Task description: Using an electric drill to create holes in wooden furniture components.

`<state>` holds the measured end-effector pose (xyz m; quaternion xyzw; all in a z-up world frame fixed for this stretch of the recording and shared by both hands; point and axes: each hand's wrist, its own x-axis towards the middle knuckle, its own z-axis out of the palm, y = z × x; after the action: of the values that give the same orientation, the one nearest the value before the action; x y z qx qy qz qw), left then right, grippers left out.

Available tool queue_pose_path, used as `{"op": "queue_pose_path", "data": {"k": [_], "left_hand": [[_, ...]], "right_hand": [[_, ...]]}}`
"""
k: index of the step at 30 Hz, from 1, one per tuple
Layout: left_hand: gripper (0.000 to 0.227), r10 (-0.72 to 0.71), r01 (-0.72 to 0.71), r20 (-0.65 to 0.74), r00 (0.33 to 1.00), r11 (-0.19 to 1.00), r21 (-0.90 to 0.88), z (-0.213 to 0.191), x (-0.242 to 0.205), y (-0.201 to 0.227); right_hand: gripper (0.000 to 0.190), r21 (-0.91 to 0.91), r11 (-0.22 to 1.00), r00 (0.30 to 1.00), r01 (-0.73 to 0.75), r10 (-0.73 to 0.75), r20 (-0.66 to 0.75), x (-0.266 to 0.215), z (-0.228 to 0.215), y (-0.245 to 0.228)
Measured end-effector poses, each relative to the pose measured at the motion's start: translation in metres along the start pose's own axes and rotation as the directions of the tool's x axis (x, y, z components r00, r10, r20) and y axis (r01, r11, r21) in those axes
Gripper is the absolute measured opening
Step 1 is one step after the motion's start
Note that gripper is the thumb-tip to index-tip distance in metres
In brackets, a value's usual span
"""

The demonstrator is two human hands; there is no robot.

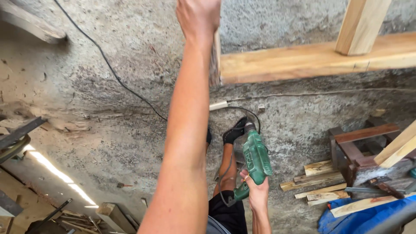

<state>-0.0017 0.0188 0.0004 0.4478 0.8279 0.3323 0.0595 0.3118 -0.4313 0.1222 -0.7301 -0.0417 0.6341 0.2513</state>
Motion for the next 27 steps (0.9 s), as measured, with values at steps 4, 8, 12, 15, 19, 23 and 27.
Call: {"op": "queue_pose_path", "data": {"k": [4,8,12,15,19,23,27], "left_hand": [[0.047,-0.067,0.057,0.091,0.994,0.992,0.11,-0.029,0.012,0.036],[0.069,-0.24,0.256,0.343,0.908,0.967,-0.001,-0.041,0.017,0.053],[0.073,-0.246,0.25,0.339,0.908,0.968,0.032,-0.041,0.014,0.05],[0.073,-0.301,0.31,0.382,0.874,0.95,0.039,-0.041,0.015,0.049],[0.075,-0.25,0.229,0.32,0.914,0.968,0.102,-0.045,0.014,0.053],[0.076,-0.26,0.243,0.314,0.913,0.966,0.092,-0.049,0.014,0.056],[0.075,-0.254,0.249,0.342,0.905,0.967,0.06,-0.042,0.01,0.049]], "right_hand": [[0.043,-0.197,0.98,0.999,-0.021,0.026,0.021,0.03,0.022,-0.025],[0.045,-0.467,0.883,0.995,0.043,0.004,0.1,0.054,0.048,-0.068],[0.061,-0.727,0.681,0.99,0.083,0.029,0.14,0.058,0.081,-0.126],[0.073,-0.861,0.509,0.986,0.023,0.133,0.104,0.055,0.104,-0.179],[0.078,-0.911,0.41,0.977,0.048,0.169,0.127,0.072,0.08,-0.177],[0.083,-0.929,0.339,0.979,0.15,0.078,0.186,0.084,0.067,-0.171],[0.085,-0.944,0.313,0.986,0.109,0.084,0.142,0.089,0.07,-0.179]]}}
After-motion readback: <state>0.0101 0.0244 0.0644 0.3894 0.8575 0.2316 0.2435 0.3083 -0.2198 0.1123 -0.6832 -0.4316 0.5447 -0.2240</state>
